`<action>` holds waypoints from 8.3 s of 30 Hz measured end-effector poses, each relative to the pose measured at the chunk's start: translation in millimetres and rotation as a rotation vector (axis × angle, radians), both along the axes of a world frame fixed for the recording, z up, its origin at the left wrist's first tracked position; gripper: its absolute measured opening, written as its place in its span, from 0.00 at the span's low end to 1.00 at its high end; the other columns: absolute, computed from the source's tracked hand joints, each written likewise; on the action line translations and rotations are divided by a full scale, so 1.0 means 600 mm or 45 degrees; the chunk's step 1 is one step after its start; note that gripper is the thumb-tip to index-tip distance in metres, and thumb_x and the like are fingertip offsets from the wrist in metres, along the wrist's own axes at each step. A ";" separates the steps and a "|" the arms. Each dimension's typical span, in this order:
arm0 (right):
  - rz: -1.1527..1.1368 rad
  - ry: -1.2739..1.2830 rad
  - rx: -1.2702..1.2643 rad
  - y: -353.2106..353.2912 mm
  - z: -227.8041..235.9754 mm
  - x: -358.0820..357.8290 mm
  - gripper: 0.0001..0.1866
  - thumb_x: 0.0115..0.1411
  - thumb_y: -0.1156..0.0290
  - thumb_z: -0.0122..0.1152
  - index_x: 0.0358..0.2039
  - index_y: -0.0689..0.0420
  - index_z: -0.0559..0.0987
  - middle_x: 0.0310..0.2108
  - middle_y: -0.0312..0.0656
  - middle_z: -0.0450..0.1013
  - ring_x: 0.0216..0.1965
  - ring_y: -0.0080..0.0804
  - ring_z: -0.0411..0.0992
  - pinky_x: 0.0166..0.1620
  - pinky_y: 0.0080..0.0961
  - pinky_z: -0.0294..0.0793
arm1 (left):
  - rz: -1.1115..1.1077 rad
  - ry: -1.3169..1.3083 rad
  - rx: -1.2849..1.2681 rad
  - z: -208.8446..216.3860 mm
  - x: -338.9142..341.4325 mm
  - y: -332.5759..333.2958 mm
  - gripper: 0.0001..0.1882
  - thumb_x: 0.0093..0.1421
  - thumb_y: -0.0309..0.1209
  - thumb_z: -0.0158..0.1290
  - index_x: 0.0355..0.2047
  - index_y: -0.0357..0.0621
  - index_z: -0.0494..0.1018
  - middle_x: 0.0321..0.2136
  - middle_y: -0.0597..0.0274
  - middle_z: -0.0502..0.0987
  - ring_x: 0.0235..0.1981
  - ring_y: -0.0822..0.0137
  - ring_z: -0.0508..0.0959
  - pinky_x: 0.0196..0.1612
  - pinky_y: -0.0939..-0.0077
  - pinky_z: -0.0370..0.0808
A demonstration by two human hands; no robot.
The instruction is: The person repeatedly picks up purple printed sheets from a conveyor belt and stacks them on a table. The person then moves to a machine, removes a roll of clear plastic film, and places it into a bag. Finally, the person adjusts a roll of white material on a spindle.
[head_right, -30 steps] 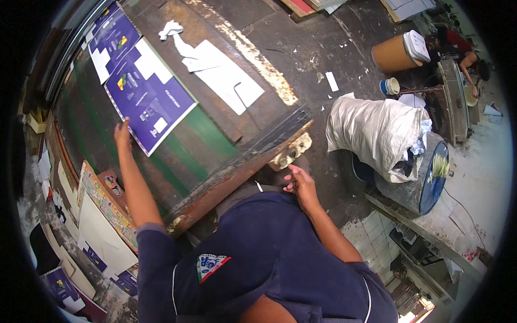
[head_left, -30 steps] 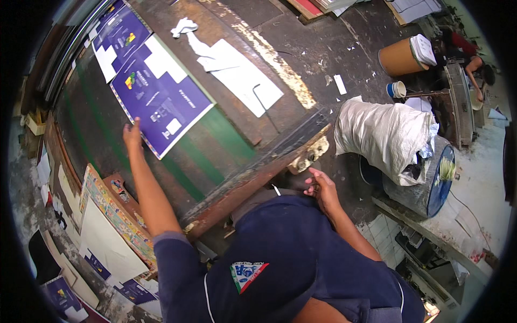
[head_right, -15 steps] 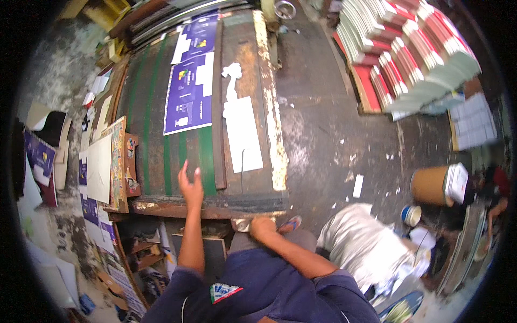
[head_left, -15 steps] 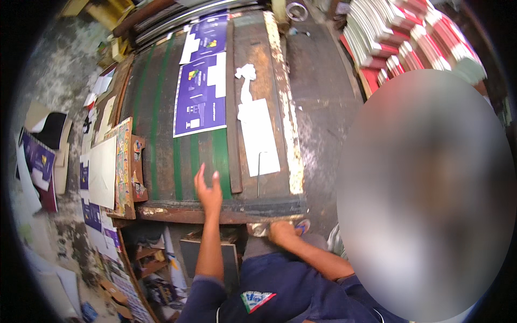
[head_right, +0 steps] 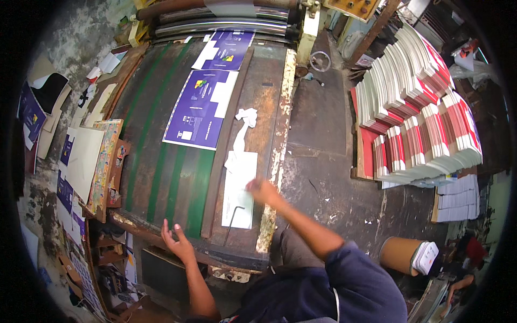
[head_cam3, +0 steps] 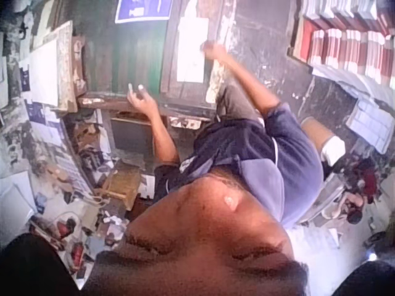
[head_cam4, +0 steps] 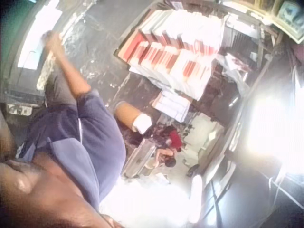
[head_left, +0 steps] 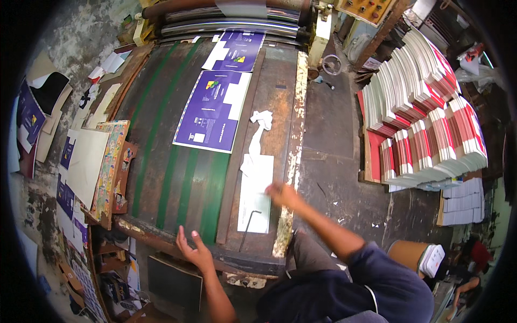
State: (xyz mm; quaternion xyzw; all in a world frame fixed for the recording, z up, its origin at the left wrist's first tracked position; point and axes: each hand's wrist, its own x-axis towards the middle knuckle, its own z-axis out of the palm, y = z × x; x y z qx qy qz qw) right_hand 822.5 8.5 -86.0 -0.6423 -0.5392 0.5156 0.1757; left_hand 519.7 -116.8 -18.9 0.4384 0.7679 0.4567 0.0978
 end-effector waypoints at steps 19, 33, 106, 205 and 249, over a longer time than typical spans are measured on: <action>0.308 -0.611 0.445 0.773 -0.112 0.294 0.17 0.52 0.62 0.66 0.42 0.50 0.80 0.51 0.50 0.70 0.55 0.53 0.65 0.57 0.43 0.69 | 0.341 -0.016 -0.066 -0.016 0.566 0.311 0.19 0.60 0.29 0.55 0.51 0.34 0.72 0.50 0.46 0.72 0.55 0.50 0.70 0.60 0.59 0.63; 0.987 -0.631 0.552 0.839 -0.056 0.301 0.26 0.54 0.53 0.62 0.47 0.59 0.76 0.49 0.52 0.70 0.56 0.51 0.65 0.55 0.43 0.68 | 0.248 -0.093 0.115 -0.059 0.605 0.785 0.17 0.58 0.29 0.58 0.47 0.39 0.75 0.47 0.51 0.75 0.51 0.52 0.72 0.57 0.60 0.65; -0.094 0.760 0.798 1.495 0.376 0.262 0.25 0.67 0.57 0.52 0.55 0.65 0.72 0.36 0.37 0.74 0.33 0.18 0.69 0.35 0.15 0.69 | 0.462 -1.458 0.694 -0.173 0.356 1.752 0.09 0.59 0.25 0.60 0.40 0.37 0.78 0.23 0.68 0.77 0.22 0.78 0.74 0.24 0.84 0.72; 0.343 -0.779 1.722 1.334 0.441 0.583 0.14 0.61 0.61 0.56 0.37 0.59 0.80 0.68 0.56 0.52 0.70 0.63 0.43 0.66 0.62 0.48 | -0.836 -0.038 -0.091 -0.104 0.756 1.194 0.22 0.55 0.28 0.62 0.50 0.39 0.73 0.30 0.61 0.74 0.30 0.65 0.73 0.36 0.71 0.71; -0.552 0.920 -0.192 1.084 -0.245 0.794 0.42 0.59 0.31 0.46 0.59 0.56 0.69 0.48 0.45 0.74 0.45 0.44 0.74 0.51 0.34 0.74 | 0.822 0.177 -0.357 -0.160 0.876 0.468 0.33 0.57 0.45 0.58 0.57 0.36 0.66 0.53 0.43 0.71 0.51 0.43 0.71 0.54 0.52 0.65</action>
